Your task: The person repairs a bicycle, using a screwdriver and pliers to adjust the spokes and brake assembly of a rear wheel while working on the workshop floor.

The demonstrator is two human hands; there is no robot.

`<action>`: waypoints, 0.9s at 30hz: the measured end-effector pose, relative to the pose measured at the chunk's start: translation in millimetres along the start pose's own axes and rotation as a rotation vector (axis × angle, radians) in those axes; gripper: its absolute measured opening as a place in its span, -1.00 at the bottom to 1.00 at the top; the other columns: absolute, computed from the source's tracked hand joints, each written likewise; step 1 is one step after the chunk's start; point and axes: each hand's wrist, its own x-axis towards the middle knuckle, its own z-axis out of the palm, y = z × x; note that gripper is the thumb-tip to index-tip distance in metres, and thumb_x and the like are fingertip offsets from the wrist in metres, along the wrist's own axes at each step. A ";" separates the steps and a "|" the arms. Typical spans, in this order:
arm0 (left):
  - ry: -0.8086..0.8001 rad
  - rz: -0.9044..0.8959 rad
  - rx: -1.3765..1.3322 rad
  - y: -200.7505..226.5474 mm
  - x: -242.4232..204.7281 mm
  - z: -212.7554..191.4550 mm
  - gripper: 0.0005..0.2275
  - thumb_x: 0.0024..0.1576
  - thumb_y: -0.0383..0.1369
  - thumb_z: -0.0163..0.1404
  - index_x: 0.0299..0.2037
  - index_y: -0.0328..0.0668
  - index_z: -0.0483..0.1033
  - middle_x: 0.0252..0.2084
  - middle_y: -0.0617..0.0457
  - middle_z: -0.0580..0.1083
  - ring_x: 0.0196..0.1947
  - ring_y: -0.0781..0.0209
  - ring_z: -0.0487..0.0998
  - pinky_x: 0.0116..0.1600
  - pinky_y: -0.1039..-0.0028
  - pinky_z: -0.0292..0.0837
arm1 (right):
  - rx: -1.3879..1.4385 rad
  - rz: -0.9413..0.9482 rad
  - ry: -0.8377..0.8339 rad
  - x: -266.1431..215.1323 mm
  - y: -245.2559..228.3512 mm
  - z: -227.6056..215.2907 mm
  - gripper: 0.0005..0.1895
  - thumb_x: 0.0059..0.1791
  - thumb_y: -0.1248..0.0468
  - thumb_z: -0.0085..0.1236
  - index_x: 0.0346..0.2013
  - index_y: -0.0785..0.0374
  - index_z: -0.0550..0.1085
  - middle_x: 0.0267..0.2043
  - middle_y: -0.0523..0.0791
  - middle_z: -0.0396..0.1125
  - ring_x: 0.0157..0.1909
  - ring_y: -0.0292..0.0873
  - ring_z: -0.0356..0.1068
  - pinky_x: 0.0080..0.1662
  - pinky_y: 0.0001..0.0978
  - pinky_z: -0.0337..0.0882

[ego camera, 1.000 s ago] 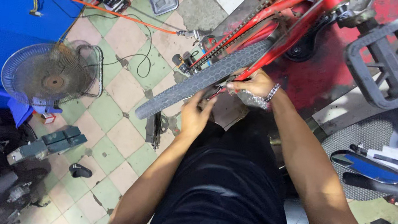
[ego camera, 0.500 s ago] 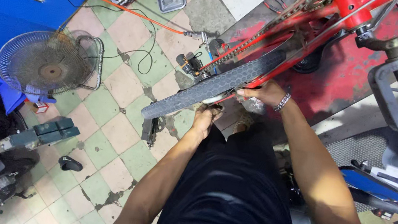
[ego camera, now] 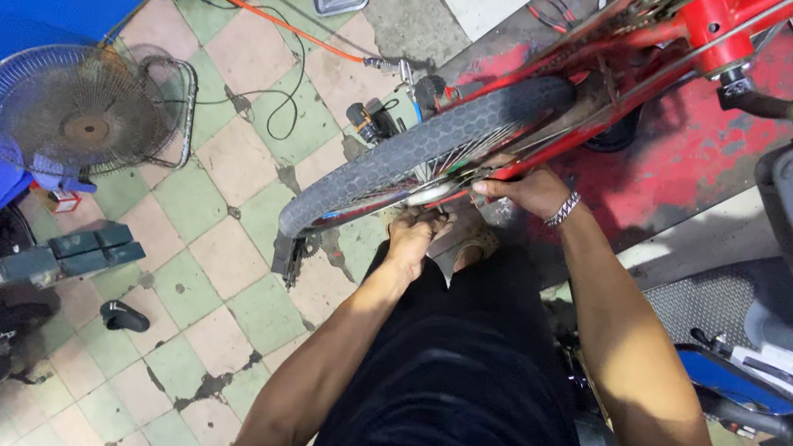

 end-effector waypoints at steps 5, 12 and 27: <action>0.022 0.030 0.022 -4.6 -6.0 15.1 -0.59 0.10 -0.72 -0.02 0.18 -0.41 0.37 -0.01 -0.15 0.56 -0.08 0.10 0.61 0.00 0.41 0.55 | 0.096 0.039 0.034 -3.6 -2.9 0.6 -0.72 -0.11 0.20 0.38 -0.17 0.25 0.60 -0.28 -0.20 0.52 -0.24 -0.31 0.49 -0.16 -0.39 0.51; 0.050 0.000 0.002 8.9 -12.5 29.6 -0.53 0.09 -0.71 -0.05 0.26 -0.40 0.29 -0.02 -0.19 0.56 -0.10 0.11 0.65 -0.04 0.44 0.62 | -0.011 0.030 0.013 -3.5 -9.1 -0.3 -0.66 -0.09 0.11 0.36 -0.12 0.23 0.60 -0.29 -0.21 0.48 -0.25 -0.32 0.40 -0.17 -0.38 0.41; -0.079 -0.119 -0.160 -14.9 17.4 0.6 -0.44 0.11 -0.73 -0.30 0.38 -0.35 -0.04 0.02 -0.35 0.48 -0.04 -0.10 0.63 0.05 0.30 0.64 | -0.041 -0.050 0.051 8.4 32.0 -4.2 -0.64 -0.11 0.15 0.40 -0.11 0.26 0.61 -0.18 -0.15 0.53 -0.14 -0.27 0.48 -0.04 -0.33 0.50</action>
